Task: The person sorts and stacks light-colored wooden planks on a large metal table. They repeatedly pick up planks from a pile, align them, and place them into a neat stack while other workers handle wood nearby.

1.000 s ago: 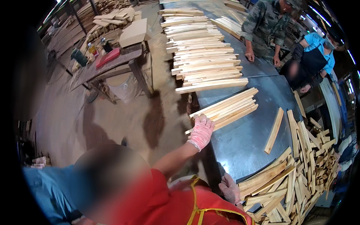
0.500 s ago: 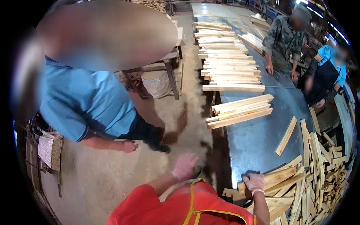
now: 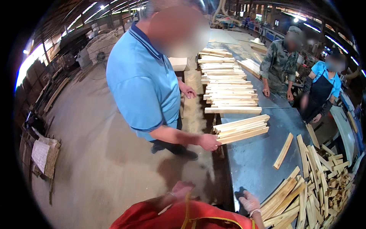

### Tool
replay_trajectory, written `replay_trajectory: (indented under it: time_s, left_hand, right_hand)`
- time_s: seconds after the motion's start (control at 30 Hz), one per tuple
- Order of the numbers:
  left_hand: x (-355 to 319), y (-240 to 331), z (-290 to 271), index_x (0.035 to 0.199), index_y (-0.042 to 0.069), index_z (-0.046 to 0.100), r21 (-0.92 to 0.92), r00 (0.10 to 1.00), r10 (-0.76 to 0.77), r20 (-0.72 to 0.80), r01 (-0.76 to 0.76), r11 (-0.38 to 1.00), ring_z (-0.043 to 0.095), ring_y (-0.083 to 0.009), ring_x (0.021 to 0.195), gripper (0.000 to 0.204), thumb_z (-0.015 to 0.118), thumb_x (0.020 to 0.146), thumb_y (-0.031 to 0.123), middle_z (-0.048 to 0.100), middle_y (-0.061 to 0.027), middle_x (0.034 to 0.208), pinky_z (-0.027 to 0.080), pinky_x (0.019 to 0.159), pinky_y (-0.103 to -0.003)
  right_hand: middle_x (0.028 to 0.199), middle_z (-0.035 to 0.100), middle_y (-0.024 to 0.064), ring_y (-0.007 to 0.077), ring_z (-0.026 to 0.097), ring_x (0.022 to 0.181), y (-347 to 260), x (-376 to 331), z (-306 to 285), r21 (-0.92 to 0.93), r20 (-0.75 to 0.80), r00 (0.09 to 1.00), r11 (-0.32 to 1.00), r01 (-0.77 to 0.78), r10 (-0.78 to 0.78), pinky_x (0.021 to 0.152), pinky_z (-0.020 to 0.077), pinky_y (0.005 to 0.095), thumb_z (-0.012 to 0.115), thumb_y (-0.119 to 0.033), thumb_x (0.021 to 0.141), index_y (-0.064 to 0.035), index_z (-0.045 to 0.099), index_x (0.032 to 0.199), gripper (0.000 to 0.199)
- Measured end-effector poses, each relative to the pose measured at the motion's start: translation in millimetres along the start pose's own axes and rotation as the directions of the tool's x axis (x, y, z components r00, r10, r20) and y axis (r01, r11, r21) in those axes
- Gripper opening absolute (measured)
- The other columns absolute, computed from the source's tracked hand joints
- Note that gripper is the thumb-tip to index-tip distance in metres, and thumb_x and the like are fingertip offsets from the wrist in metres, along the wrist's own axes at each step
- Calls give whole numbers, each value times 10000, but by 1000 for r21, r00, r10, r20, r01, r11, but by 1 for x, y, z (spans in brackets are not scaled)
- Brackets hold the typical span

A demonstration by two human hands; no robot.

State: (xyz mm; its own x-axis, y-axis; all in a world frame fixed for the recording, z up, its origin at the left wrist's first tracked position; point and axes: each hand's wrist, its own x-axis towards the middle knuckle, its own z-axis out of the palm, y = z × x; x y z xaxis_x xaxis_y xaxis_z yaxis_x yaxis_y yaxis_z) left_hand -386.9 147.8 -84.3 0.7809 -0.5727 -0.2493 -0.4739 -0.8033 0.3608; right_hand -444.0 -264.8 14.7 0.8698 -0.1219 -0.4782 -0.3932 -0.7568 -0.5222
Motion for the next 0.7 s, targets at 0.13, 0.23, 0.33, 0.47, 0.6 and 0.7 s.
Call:
replay_trajectory:
  time_s: [0.13, 0.23, 0.33, 0.47, 0.6, 0.7]
  left_hand:
    - [36, -33, 31, 1393, 161, 646, 124, 1000, 20, 19, -23, 992, 707, -261, 1080, 436, 628, 1002, 355, 719, -85, 1212, 562, 908, -394]
    - [56, -54, 31, 1232, 160, 728, 182, 960, 40, 276, -93, 979, 747, -266, 983, 333, 615, 995, 364, 766, -47, 1100, 601, 823, -422]
    - [70, -98, 46, 1158, 169, 768, 148, 916, 175, 361, -242, 959, 723, -303, 1097, 378, 588, 984, 453, 753, -88, 1187, 594, 896, -457]
    - [70, -147, 75, 1203, 173, 768, -20, 905, 169, 389, -175, 984, 680, -370, 1219, 448, 600, 940, 495, 729, -136, 1290, 553, 996, -515]
    - [69, -193, 91, 1162, 146, 787, 132, 836, -76, 543, 4, 991, 679, -377, 1215, 451, 580, 953, 488, 739, -138, 1269, 539, 1018, -535]
    - [65, -228, 92, 1117, 105, 793, 154, 833, -88, 546, 4, 988, 696, -359, 1186, 454, 575, 955, 468, 754, -145, 1227, 554, 1004, -518]
  right_hand:
    - [1432, 646, 189, 273, 619, 1342, 12, 2, 78, 570, -127, 991, 820, 39, 41, 1137, 466, 348, 786, -275, 907, 18, 510, 1517, 731]
    - [1361, 674, 158, 240, 654, 1224, -3, -1, 107, 475, -24, 989, 872, -118, 147, 1048, 502, 344, 771, -276, 938, -29, 501, 1538, 702]
    - [1308, 710, 183, 310, 700, 1168, -20, 1, 131, 264, 128, 969, 934, -239, 212, 972, 543, 387, 660, -529, 969, -119, 603, 1444, 630]
    - [1311, 712, 159, 337, 693, 1179, 16, -6, 185, 296, 186, 972, 935, -195, 144, 978, 543, 400, 646, -533, 967, -178, 629, 1408, 566]
    - [1313, 713, 135, 364, 686, 1190, 33, -29, 208, 529, 32, 998, 848, 26, -50, 985, 544, 412, 633, -536, 964, -237, 655, 1371, 505]
    - [1324, 708, 136, 372, 677, 1211, 41, -18, 216, 501, 20, 997, 864, 57, -77, 1001, 537, 413, 641, -541, 954, -235, 660, 1366, 514]
